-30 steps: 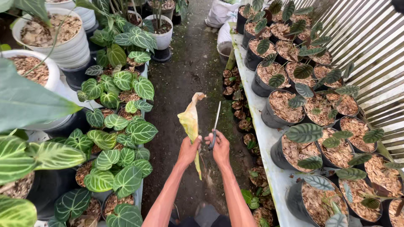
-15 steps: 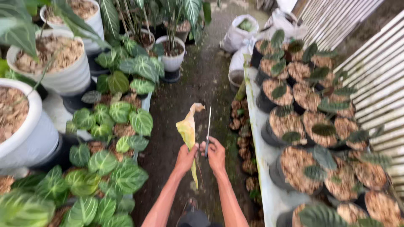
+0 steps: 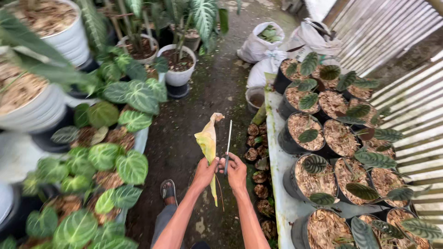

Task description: The person cuts a withered leaf from a plant using scissors, puts the leaf into a bag, and then pulls out weeds from several potted plants by hand.

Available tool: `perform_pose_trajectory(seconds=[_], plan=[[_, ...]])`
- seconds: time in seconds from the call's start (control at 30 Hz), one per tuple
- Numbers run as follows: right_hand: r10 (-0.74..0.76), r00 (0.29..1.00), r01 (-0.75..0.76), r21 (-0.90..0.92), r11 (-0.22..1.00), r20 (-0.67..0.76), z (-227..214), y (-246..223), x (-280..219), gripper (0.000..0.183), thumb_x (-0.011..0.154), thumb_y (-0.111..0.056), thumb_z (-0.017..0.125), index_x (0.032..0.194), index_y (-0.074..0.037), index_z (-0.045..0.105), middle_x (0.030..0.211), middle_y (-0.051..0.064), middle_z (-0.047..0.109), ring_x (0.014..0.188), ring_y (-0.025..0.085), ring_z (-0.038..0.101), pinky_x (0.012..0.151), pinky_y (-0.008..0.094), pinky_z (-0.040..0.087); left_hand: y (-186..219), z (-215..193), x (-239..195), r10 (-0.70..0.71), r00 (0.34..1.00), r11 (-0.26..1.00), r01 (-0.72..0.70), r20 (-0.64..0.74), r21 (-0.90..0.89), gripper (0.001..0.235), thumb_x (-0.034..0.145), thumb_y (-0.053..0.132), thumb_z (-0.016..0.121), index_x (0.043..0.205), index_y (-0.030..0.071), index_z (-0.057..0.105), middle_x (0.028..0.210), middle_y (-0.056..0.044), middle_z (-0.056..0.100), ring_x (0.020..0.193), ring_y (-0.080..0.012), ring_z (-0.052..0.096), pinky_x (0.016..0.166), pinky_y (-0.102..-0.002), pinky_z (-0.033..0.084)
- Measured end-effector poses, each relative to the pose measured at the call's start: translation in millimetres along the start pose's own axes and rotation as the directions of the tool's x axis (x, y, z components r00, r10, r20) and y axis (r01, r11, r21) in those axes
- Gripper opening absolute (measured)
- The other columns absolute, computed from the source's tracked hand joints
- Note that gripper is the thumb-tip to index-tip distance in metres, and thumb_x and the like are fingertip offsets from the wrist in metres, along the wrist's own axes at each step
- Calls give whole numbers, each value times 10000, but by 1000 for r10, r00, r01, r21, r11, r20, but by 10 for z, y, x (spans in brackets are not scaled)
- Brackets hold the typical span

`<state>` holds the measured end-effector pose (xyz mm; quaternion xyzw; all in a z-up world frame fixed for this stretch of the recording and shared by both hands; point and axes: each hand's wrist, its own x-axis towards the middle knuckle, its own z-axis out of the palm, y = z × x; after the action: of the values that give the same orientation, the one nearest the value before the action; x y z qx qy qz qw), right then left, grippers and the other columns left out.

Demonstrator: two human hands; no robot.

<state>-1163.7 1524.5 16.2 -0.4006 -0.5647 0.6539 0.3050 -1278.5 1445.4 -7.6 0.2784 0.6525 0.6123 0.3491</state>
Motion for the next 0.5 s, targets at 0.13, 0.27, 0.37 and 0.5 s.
perform_pose_trajectory(seconds=[0.13, 0.27, 0.37, 0.5], plan=[[-71, 995, 73, 40, 996, -65, -74, 54, 894, 509, 941, -165, 719, 1361, 83, 577, 874, 128, 761, 742, 141, 711, 648, 284, 579, -76, 184, 979, 28, 996, 1000, -28, 86, -1, 322, 986, 292, 592, 791, 41, 643, 621, -27, 613, 580, -134, 572, 545, -353, 450], [-68, 981, 89, 109, 990, -180, 158, -229, 1865, 507, 928, -167, 711, 1357, 58, 563, 918, 115, 775, 767, 145, 737, 654, 288, 583, 83, 121, 2016, 41, 983, 991, -63, 178, 121, 351, 983, 302, 591, 768, 33, 657, 604, -40, 623, 556, -150, 590, 538, -359, 456], [-64, 970, 89, 100, 991, -234, 380, -484, 2406, 505, 929, -177, 711, 1356, 56, 574, 936, 122, 776, 779, 151, 745, 655, 287, 569, 302, -41, 2677, -1, 974, 979, -45, 227, 198, 381, 988, 323, 594, 759, 25, 652, 607, -41, 624, 561, -148, 597, 545, -360, 459], [-85, 959, 114, 92, 989, -270, 580, -731, 3018, 516, 934, -186, 717, 1370, 54, 581, 934, 131, 758, 801, 139, 726, 672, 289, 584, 644, -195, 3491, 56, 970, 982, -97, 238, 165, 378, 981, 335, 609, 768, 26, 647, 610, -40, 621, 565, -139, 574, 547, -357, 455]])
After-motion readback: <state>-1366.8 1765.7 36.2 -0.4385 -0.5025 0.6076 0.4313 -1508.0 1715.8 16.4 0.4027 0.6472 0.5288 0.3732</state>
